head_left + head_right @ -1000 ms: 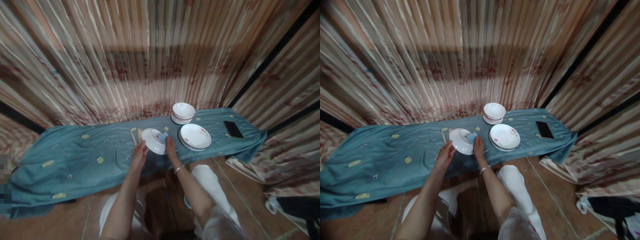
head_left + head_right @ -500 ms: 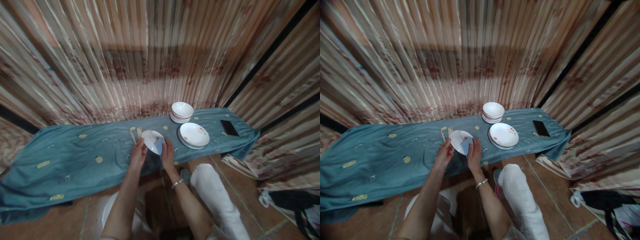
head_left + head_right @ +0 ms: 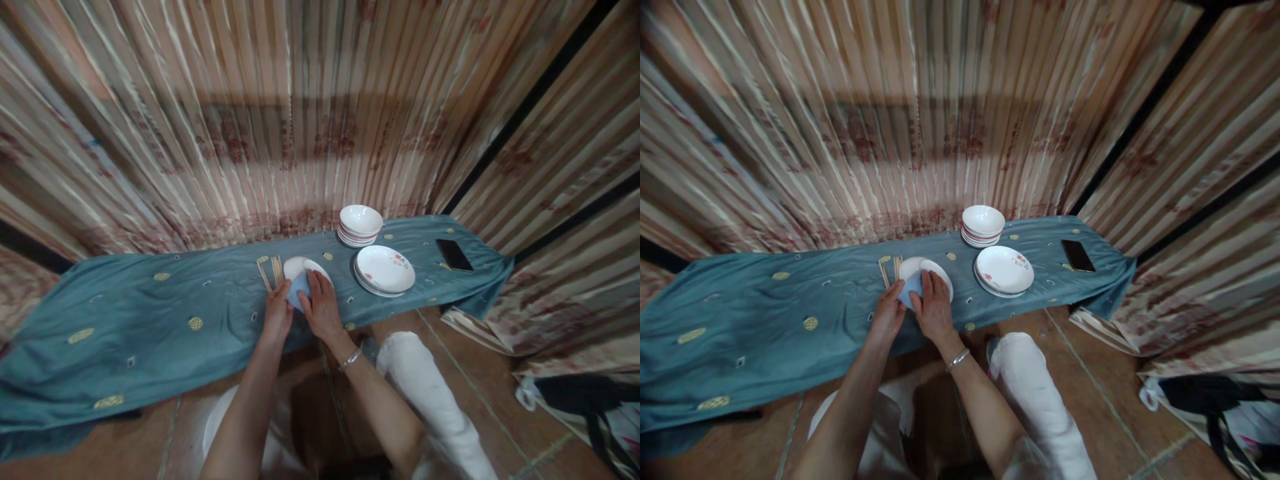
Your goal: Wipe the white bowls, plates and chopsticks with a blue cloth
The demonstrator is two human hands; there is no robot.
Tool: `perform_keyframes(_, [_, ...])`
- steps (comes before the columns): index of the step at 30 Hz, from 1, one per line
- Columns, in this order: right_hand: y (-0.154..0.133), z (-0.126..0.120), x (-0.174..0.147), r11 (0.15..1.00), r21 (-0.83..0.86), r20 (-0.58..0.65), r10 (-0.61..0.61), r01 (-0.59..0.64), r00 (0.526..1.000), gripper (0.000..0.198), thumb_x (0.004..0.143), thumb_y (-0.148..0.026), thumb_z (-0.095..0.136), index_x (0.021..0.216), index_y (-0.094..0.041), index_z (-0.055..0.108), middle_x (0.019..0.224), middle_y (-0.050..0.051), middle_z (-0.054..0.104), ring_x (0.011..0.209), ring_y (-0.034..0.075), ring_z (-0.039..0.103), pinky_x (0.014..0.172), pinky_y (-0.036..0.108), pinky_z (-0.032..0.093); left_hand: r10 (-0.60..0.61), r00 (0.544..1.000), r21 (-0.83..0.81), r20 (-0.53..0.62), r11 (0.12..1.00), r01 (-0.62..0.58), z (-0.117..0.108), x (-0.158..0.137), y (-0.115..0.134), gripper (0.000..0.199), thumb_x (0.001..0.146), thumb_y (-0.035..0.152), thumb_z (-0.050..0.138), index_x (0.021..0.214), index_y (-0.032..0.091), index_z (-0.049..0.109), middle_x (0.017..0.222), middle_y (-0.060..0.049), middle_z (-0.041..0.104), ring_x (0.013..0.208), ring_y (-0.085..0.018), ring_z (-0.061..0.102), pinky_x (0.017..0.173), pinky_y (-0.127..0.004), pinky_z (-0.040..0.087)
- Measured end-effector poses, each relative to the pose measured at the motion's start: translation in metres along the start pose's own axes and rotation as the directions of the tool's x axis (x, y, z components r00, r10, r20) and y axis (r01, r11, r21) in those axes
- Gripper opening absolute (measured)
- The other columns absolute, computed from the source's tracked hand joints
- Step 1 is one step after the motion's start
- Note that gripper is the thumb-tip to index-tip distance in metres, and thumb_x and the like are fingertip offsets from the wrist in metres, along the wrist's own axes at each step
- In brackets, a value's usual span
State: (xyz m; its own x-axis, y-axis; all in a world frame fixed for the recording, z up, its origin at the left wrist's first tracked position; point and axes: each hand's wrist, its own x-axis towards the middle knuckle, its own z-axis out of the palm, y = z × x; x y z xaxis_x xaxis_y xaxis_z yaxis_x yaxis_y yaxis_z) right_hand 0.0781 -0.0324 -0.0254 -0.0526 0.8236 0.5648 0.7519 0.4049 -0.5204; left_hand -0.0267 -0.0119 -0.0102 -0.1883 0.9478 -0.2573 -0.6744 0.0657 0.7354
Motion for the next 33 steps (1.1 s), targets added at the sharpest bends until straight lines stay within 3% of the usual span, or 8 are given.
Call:
perform_keyframes(6, [-0.001,-0.003,0.02,0.999,-0.015,0.049,-0.035,0.036,0.998,0.057,0.096,-0.042,0.04,0.14,-0.006,0.043,0.136,0.023,0.051,0.129,0.032,0.045,0.107,0.051,0.038,0.028,0.999,0.01,-0.034,1.0,-0.028,0.009,0.001,-0.003,0.014,0.058,0.02,0.076,0.071,0.017,0.069,0.07,0.0,0.07,0.064,-0.01,0.062,0.065,-0.021,0.047])
perform_keyframes(10, [0.001,-0.003,0.023,0.997,0.041,0.068,-0.068,0.066,0.995,0.052,0.099,-0.035,0.032,0.141,-0.006,0.043,0.139,0.022,0.05,0.133,0.029,0.043,0.11,0.049,0.037,0.023,1.0,0.016,0.019,1.0,-0.024,0.007,0.004,-0.002,0.016,0.056,0.022,0.077,0.068,0.015,0.068,0.064,0.001,0.068,0.054,-0.008,0.057,0.056,-0.02,0.044])
perform_keyframes(14, [0.01,-0.003,0.015,0.988,0.113,0.082,-0.115,0.106,0.99,0.053,0.1,-0.032,0.027,0.145,-0.006,0.036,0.143,0.021,0.046,0.136,0.026,0.04,0.112,0.046,0.037,0.017,1.0,0.071,-0.019,0.997,-0.015,0.001,0.008,0.0,0.021,0.055,0.025,0.079,0.069,0.015,0.066,0.057,0.004,0.063,0.046,-0.006,0.051,0.048,-0.019,0.038])
perform_keyframes(22, [0.018,0.002,0.007,0.98,0.161,0.105,-0.131,0.114,0.986,0.054,0.1,-0.032,0.027,0.151,-0.013,0.026,0.151,0.015,0.039,0.143,0.022,0.031,0.117,0.044,0.03,0.096,0.995,0.112,-0.028,0.989,-0.092,0.007,0.007,0.0,0.023,0.058,0.03,0.081,0.063,0.017,0.062,0.056,0.005,0.06,0.052,-0.009,0.054,0.056,-0.021,0.044])
perform_keyframes(28, [0.03,0.013,0.026,0.983,0.184,0.03,0.017,-0.023,0.999,0.056,0.099,-0.035,0.031,0.15,-0.014,0.025,0.157,0.015,0.023,0.147,0.024,0.019,0.118,0.048,0.026,0.075,0.997,0.148,0.035,0.986,-0.079,0.011,0.004,0.0,0.024,0.059,0.031,0.081,0.074,0.018,0.069,0.069,-0.001,0.069,0.073,-0.015,0.066,0.069,-0.024,0.05])
perform_keyframes(33, [0.052,0.028,0.042,0.973,0.161,0.058,0.155,-0.162,0.986,0.051,0.098,-0.036,0.036,0.146,-0.017,0.035,0.151,0.019,0.035,0.143,0.03,0.028,0.11,0.06,0.03,0.06,0.996,0.161,0.059,0.985,-0.069,0.014,0.003,0.0,0.032,0.054,0.036,0.083,0.076,0.016,0.069,0.072,-0.003,0.071,0.085,-0.02,0.069,0.078,-0.03,0.051])
